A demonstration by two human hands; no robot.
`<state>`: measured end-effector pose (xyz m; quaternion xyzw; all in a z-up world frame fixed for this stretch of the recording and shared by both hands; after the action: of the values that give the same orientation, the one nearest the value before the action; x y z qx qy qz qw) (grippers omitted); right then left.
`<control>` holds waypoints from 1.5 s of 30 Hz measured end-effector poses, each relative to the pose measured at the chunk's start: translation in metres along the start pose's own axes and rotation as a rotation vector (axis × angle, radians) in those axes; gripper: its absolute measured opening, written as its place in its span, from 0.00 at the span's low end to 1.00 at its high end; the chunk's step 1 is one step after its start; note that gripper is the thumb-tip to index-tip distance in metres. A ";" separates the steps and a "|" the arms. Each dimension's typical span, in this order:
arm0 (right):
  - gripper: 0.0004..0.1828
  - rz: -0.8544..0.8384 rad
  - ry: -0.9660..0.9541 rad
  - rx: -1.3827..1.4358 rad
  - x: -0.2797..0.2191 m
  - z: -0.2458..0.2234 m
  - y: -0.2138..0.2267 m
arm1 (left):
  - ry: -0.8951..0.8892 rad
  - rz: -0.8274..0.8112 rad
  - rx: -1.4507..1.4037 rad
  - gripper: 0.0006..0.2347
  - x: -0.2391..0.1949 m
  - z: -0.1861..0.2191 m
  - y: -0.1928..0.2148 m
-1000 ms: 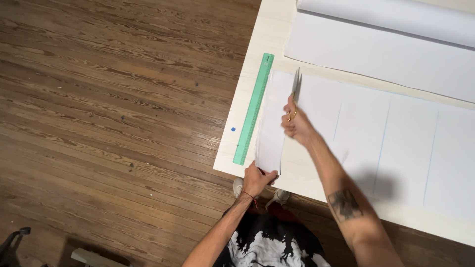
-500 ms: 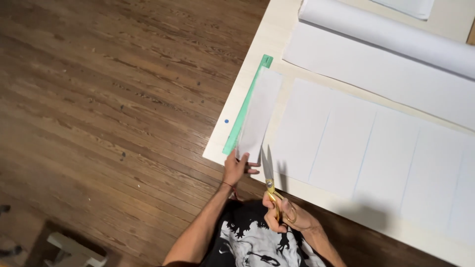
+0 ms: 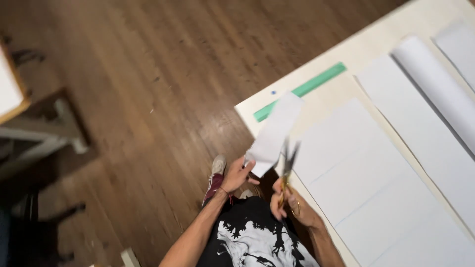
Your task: Cutting a large sheet of white material along marked lines using scissors
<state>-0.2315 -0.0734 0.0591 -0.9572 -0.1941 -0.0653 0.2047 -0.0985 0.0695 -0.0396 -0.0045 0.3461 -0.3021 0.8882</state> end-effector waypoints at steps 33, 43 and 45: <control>0.12 -0.517 -0.612 -0.391 0.121 0.130 -0.221 | 0.407 1.374 0.421 0.26 -0.368 -0.250 0.152; 0.14 -1.484 -0.694 -0.624 -0.013 0.115 -0.281 | 0.766 1.663 -0.082 0.09 -0.426 -0.379 -0.090; 0.14 -1.629 -0.701 -0.763 -0.049 0.100 -0.309 | 0.846 1.713 -0.219 0.14 -0.443 -0.414 -0.144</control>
<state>-0.3951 0.2117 0.0713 -0.4961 -0.8144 0.0433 -0.2979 -0.6871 0.2743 -0.0524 0.2762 0.5499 0.5067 0.6038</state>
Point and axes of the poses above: each hand's wrist, its own x-axis towards the middle knuckle, its own y-axis out of the back of the hand, z = x × y, the point moved 8 cm from there along x, towards the middle knuckle, and after that the axes turned 11 degrees about y, right-handed, at the moved point
